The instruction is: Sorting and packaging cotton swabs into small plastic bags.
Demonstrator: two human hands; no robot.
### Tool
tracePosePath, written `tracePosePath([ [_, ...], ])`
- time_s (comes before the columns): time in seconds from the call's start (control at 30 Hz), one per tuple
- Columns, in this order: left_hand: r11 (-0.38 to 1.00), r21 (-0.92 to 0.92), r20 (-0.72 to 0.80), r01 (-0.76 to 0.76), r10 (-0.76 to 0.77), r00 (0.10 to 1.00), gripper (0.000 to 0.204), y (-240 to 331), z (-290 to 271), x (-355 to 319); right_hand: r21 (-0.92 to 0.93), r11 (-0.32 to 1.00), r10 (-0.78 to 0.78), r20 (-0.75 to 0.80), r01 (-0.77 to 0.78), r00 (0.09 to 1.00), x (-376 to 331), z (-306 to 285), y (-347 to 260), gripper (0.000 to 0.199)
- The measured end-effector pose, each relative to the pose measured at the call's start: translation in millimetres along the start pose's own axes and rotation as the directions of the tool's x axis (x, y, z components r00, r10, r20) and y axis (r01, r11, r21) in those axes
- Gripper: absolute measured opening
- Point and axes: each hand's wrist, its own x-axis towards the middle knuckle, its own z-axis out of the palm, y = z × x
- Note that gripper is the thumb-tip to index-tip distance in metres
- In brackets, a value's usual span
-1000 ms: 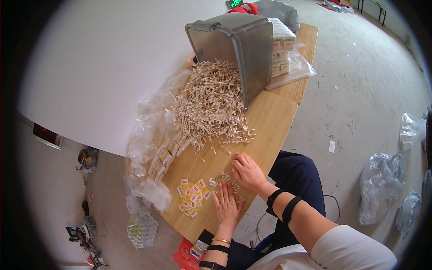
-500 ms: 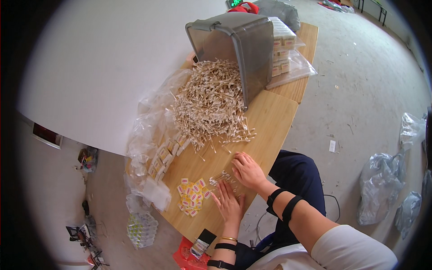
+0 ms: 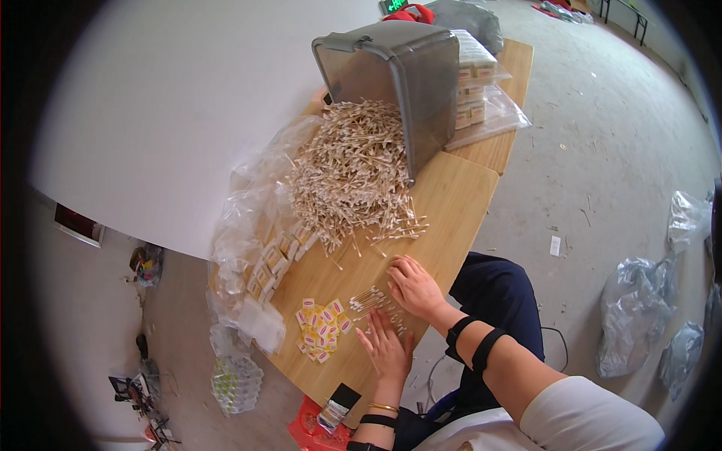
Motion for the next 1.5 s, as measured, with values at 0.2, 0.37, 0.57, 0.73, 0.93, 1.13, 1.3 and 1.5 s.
tracePosePath([
  [0.2,0.997,-0.020,0.029,0.073,-0.072,0.997,0.088,5,-10,-9,-0.021,1.000,-0.012,-0.001,0.012,1.000,-1,0,0,0.028],
  [0.37,0.996,0.025,0.016,0.081,-0.081,0.997,0.090,9,-9,-14,-0.019,1.000,-0.006,-0.010,0.006,1.000,-1,1,1,0.027],
  [0.57,0.994,0.025,0.014,0.110,-0.111,0.994,0.089,13,-11,-20,-0.031,0.999,0.007,0.009,-0.007,1.000,-1,0,-1,0.026],
  [0.73,0.992,0.004,0.000,0.126,-0.126,0.992,0.090,15,-12,-23,-0.024,1.000,0.013,0.024,-0.012,1.000,0,1,-1,0.027],
  [0.93,0.992,-0.003,0.010,0.123,-0.123,0.992,0.092,12,-9,-32,-0.032,0.999,0.010,0.023,-0.009,1.000,0,0,-2,0.026],
  [1.13,0.994,0.035,-0.001,0.108,-0.108,0.994,0.091,11,-9,-40,-0.013,1.000,0.006,0.011,-0.006,1.000,0,1,-3,0.025],
  [1.3,0.991,-0.017,-0.022,0.131,-0.131,0.991,0.088,6,-2,-41,0.093,0.995,-0.044,0.101,0.035,0.994,-11,-7,-1,0.022],
  [1.5,0.986,-0.110,-0.093,0.127,-0.137,0.986,0.087,1,7,-39,-0.025,0.980,-0.179,0.322,0.197,0.930,-24,-3,-20,0.015],
])
